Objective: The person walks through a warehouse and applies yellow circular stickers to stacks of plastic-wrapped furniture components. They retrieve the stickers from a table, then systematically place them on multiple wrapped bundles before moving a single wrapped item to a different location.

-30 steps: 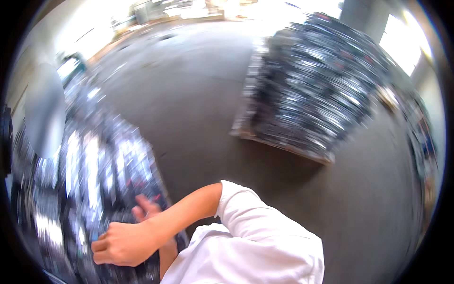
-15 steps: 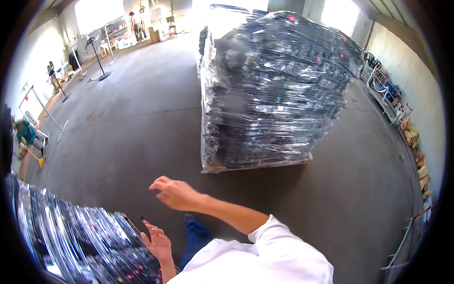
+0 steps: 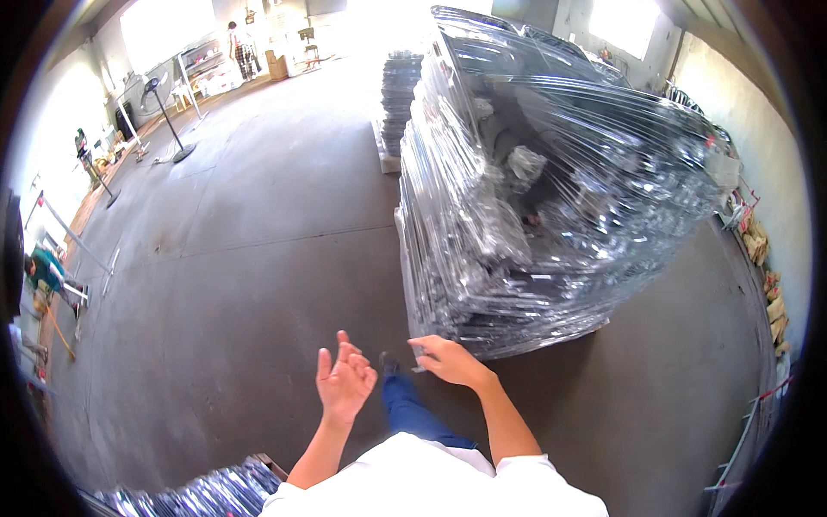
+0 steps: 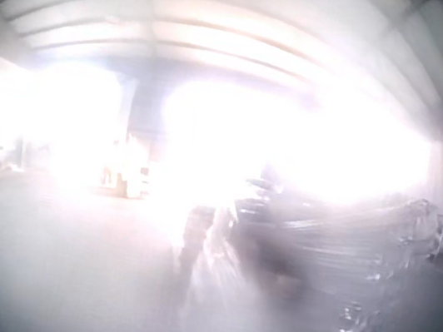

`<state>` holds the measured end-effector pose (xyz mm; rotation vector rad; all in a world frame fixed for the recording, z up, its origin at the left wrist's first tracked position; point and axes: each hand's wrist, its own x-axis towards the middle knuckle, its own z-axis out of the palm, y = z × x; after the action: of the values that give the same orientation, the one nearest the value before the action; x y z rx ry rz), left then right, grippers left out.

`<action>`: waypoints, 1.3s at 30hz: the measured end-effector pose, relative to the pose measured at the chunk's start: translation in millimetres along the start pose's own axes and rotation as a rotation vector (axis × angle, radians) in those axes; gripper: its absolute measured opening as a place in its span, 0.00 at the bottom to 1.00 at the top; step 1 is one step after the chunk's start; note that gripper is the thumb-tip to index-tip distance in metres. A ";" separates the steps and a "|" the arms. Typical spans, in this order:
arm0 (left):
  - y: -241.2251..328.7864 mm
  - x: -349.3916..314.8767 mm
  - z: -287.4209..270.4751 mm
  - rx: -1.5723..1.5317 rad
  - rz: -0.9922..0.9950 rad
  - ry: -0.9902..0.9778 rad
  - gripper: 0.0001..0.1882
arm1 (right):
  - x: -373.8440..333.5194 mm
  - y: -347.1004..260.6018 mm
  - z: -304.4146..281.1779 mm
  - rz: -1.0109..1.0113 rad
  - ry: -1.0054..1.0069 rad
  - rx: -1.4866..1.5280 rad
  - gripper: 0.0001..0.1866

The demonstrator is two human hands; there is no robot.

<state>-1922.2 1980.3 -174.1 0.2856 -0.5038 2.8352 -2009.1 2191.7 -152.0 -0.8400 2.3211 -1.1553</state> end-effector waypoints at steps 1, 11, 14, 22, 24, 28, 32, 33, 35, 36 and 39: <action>19.8 26.7 -7.2 -0.009 -0.039 0.006 0.22 | 19.0 14.8 -5.9 0.034 0.121 0.049 0.21; 234.1 242.5 15.2 0.177 0.008 0.174 0.22 | 290.2 84.1 -88.6 0.243 0.698 0.227 0.15; 296.6 275.6 16.3 0.142 0.116 0.073 0.21 | 379.7 25.8 -105.8 0.125 0.463 0.158 0.14; 486.6 407.0 -9.0 0.071 0.326 0.118 0.21 | 616.9 36.3 -122.2 -0.007 -0.015 -0.008 0.17; 545.0 456.0 -10.4 0.117 0.344 0.116 0.21 | 673.2 42.2 -144.3 -0.037 -0.037 -0.074 0.18; 608.6 599.8 20.1 0.145 0.219 0.074 0.20 | 760.1 42.8 -213.9 -0.046 0.154 -0.084 0.18; 634.4 728.3 29.9 0.192 -0.004 0.050 0.21 | 823.5 71.3 -263.6 0.066 0.289 0.001 0.17; 638.2 756.3 24.6 0.179 -0.061 0.072 0.21 | 837.8 82.2 -269.8 0.099 0.314 0.041 0.16; 644.8 809.7 7.4 0.130 -0.159 0.110 0.20 | 870.7 107.1 -289.1 0.156 0.360 0.100 0.16; 649.0 836.4 -2.8 0.108 -0.207 0.129 0.20 | 888.4 122.5 -299.5 0.170 0.377 0.111 0.17; 671.4 897.5 -35.3 0.063 -0.278 0.235 0.20 | 947.0 171.5 -330.8 0.203 0.429 0.115 0.17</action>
<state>-2964.4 1567.5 -206.6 0.0285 -0.2994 2.5709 -2956.5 1822.2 -192.3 -0.3261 2.5658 -1.4732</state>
